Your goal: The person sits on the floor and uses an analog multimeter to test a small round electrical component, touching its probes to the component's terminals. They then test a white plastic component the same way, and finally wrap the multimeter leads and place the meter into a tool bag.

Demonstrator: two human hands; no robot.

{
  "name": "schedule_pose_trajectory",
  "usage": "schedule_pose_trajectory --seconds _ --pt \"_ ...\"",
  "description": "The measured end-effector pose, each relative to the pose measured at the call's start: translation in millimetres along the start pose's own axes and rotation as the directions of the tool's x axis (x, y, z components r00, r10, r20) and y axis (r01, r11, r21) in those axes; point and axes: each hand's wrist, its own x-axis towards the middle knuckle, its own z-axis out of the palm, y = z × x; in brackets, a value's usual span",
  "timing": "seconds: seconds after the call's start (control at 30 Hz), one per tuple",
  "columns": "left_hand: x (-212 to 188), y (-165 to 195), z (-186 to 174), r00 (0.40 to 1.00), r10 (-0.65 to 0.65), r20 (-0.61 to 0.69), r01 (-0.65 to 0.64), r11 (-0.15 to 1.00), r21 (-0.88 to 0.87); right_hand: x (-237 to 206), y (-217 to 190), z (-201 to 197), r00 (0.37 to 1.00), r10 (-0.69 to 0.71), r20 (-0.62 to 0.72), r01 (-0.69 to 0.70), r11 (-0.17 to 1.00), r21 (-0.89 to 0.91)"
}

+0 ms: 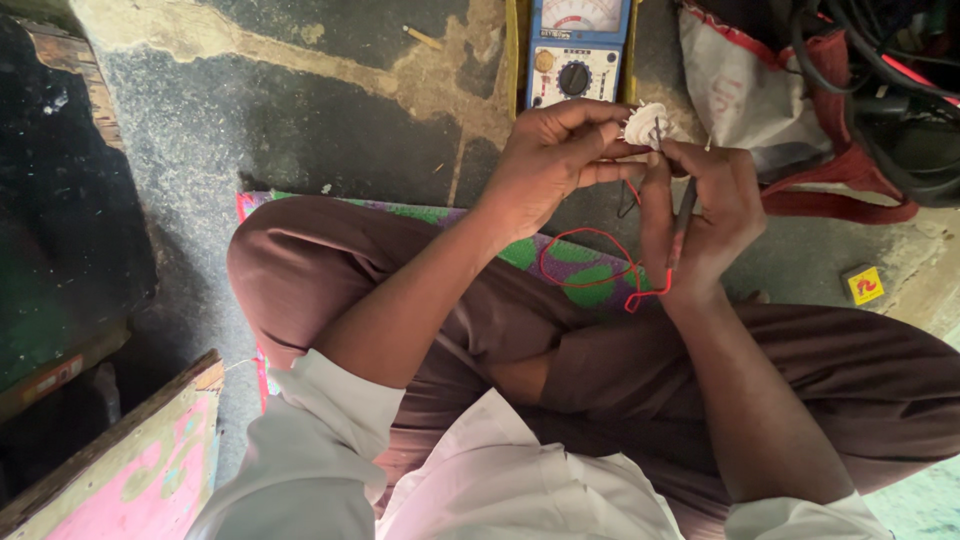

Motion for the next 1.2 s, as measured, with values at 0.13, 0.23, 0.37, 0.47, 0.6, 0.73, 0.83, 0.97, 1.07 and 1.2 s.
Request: schedule_pose_trajectory --seconds 0.13,0.23,0.37,0.47,0.6,0.73,0.83,0.97,1.07,1.2 --pt "-1 -1 0 1.0 0.008 0.004 -0.007 1.0 -0.029 -1 0 2 1.0 0.017 -0.003 -0.017 1.0 0.008" --pt "1 -4 -2 1.0 0.008 -0.002 -0.008 1.0 -0.015 -1 1 2 1.0 0.021 -0.002 -0.021 1.0 0.008" --pt "2 -9 -4 0.999 0.037 0.034 -0.037 0.999 -0.02 -1 2 1 1.0 -0.023 0.013 0.024 1.0 -0.006" --pt "1 -12 -5 0.998 0.051 0.042 -0.051 0.999 -0.003 -3 0 0 0.998 -0.048 0.033 0.048 0.999 -0.007" --pt "0 -12 -3 0.999 0.04 0.014 -0.04 0.999 0.018 -3 -1 1 0.995 -0.091 0.046 0.093 0.994 -0.051" --pt "0 -10 -2 1.0 0.022 -0.019 -0.021 0.998 0.064 -3 -1 1 0.994 -0.082 0.066 0.086 0.995 -0.049" --pt "0 -10 -2 0.999 0.03 -0.016 -0.029 0.998 0.053 -4 0 2 0.993 -0.101 0.067 0.106 0.991 -0.079" --pt "0 -12 -3 0.999 0.03 -0.022 -0.028 0.998 0.06 -4 3 3 0.99 -0.116 0.078 0.124 0.986 -0.113" --pt "1 -13 -3 0.999 0.028 -0.032 -0.026 0.998 0.053 -7 4 5 0.994 -0.088 0.069 0.096 0.988 -0.123" --pt "1 -14 -5 0.999 0.012 -0.048 -0.01 0.999 0.045 -8 3 7 0.994 -0.087 0.063 0.093 0.99 -0.105"
